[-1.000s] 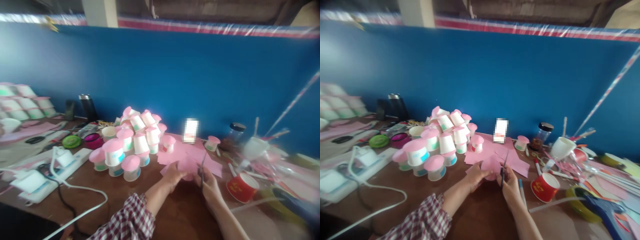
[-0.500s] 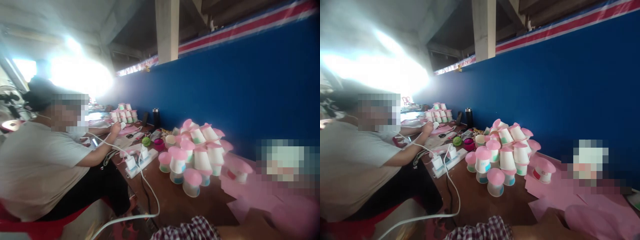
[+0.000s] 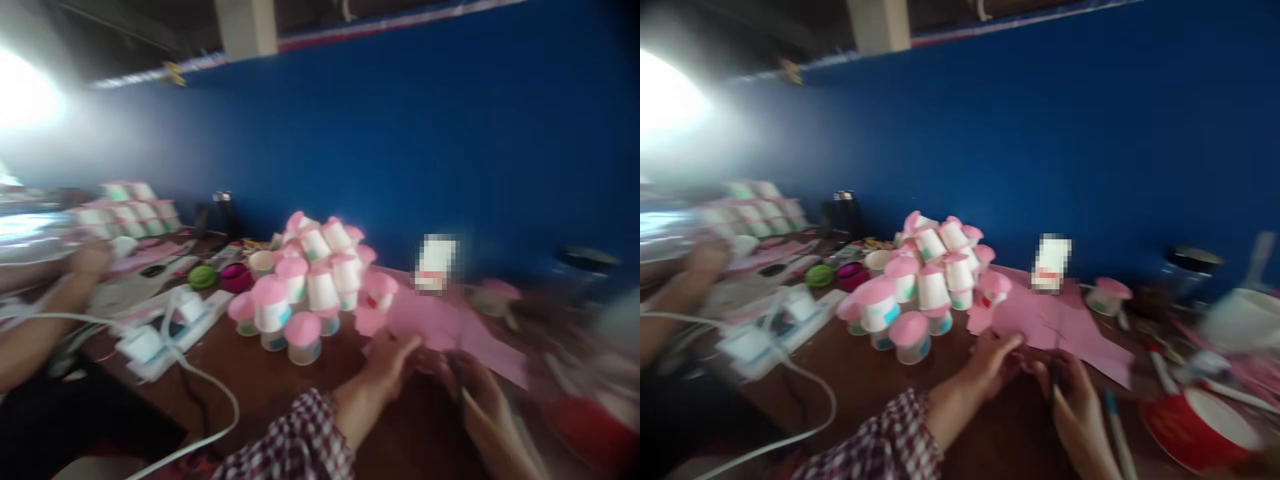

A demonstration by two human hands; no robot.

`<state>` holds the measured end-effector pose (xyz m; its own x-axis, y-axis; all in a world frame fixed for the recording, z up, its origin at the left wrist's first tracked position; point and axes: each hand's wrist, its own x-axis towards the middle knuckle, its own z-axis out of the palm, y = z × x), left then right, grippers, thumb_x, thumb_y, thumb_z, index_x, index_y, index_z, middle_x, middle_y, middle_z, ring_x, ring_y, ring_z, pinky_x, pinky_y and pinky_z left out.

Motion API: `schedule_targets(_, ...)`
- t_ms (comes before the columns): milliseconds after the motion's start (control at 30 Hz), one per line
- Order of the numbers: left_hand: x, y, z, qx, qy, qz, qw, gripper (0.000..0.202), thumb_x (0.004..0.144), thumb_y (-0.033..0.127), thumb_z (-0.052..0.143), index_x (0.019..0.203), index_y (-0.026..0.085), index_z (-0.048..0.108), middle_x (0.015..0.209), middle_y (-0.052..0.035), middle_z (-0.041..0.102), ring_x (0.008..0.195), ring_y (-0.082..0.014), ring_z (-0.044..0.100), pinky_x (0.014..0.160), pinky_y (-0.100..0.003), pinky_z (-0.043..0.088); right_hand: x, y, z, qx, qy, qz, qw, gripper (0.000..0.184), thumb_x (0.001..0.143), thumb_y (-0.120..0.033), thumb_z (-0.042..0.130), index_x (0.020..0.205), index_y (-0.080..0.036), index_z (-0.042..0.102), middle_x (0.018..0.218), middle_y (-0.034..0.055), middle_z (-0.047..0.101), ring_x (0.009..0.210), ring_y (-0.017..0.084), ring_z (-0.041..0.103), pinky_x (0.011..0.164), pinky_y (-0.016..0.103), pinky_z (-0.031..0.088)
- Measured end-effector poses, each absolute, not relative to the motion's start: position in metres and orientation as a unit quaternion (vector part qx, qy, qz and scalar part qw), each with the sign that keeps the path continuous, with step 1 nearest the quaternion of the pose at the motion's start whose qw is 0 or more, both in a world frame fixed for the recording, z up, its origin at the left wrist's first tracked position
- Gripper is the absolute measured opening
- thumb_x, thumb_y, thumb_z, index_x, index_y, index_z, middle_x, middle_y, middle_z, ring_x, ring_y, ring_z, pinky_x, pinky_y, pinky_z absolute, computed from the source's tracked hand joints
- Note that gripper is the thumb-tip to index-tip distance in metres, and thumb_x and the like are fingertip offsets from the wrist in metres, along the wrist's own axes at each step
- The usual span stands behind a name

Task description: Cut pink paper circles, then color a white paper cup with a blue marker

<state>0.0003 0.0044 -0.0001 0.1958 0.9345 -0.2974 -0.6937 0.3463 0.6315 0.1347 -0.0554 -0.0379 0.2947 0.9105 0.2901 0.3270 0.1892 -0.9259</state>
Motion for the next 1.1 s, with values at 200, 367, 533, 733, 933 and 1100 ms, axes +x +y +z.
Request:
schedule_targets(200,-0.004,0.006,0.004,0.179,0.356,0.506,0.765,0.028,0.058,0.025,0.078,0.075,0.015,0.059,0.059,0.0026,0.06,0.048,-0.0067,0.055,0.047,-0.017,0.043,0.122,-0.036,-0.014,-0.532,-0.556,0.348,0.536,0.036,0.077,-0.044,0.065,0.1,-0.018,0.055,0.086,0.0074,0.065,0.076,0.021,0.061,0.068,0.029,0.05)
schedule_targets(367,-0.003,0.003,0.001,0.213,0.357,0.503,0.758,0.027,0.061,0.028,0.077,0.077,0.014,0.06,0.062,0.0009,0.062,0.055,-0.0084,0.059,0.053,-0.018,0.047,0.12,-0.048,-0.006,-0.499,-0.602,0.37,0.502,0.033,0.084,-0.042,0.058,0.105,-0.017,0.058,0.091,0.0071,0.065,0.08,0.02,0.059,0.078,0.03,0.048)
schedule_targets(533,-0.002,-0.001,0.002,0.228,0.351,0.509,0.752,0.028,0.061,0.028,0.078,0.079,0.014,0.062,0.063,-0.0003,0.063,0.055,-0.0092,0.059,0.052,-0.019,0.047,0.119,-0.049,-0.003,-0.481,-0.624,0.377,0.487,0.03,0.086,-0.04,0.055,0.106,-0.017,0.059,0.095,0.0067,0.064,0.085,0.02,0.058,0.079,0.029,0.047)
schedule_targets(733,0.002,-0.004,-0.003,0.27,0.324,0.518,0.744,0.029,0.063,0.029,0.076,0.083,0.011,0.063,0.07,-0.0052,0.066,0.059,-0.015,0.062,0.056,-0.027,0.05,0.119,-0.049,-0.006,-0.495,-0.618,0.37,0.485,0.029,0.086,-0.042,0.054,0.098,-0.017,0.059,0.083,0.004,0.062,0.074,0.017,0.057,0.068,0.024,0.047)
schedule_targets(933,0.002,-0.005,-0.004,0.302,0.306,0.501,0.751,0.031,0.067,0.033,0.071,0.086,0.01,0.065,0.064,-0.0052,0.064,0.047,-0.0142,0.056,0.05,-0.031,0.048,0.119,-0.05,-0.005,-0.502,-0.608,0.389,0.476,0.029,0.085,-0.044,0.054,0.091,-0.016,0.059,0.067,-0.0004,0.054,0.061,0.013,0.05,0.057,0.022,0.042)
schedule_targets(1100,0.0,-0.006,-0.001,0.323,0.307,0.488,0.75,0.029,0.069,0.033,0.068,0.085,0.01,0.064,0.064,-0.0055,0.062,0.043,-0.0141,0.053,0.045,-0.032,0.047,0.119,-0.049,-0.006,-0.502,-0.605,0.399,0.472,0.028,0.084,-0.041,0.057,0.096,-0.016,0.059,0.064,-0.0013,0.052,0.058,0.012,0.047,0.055,0.022,0.039)
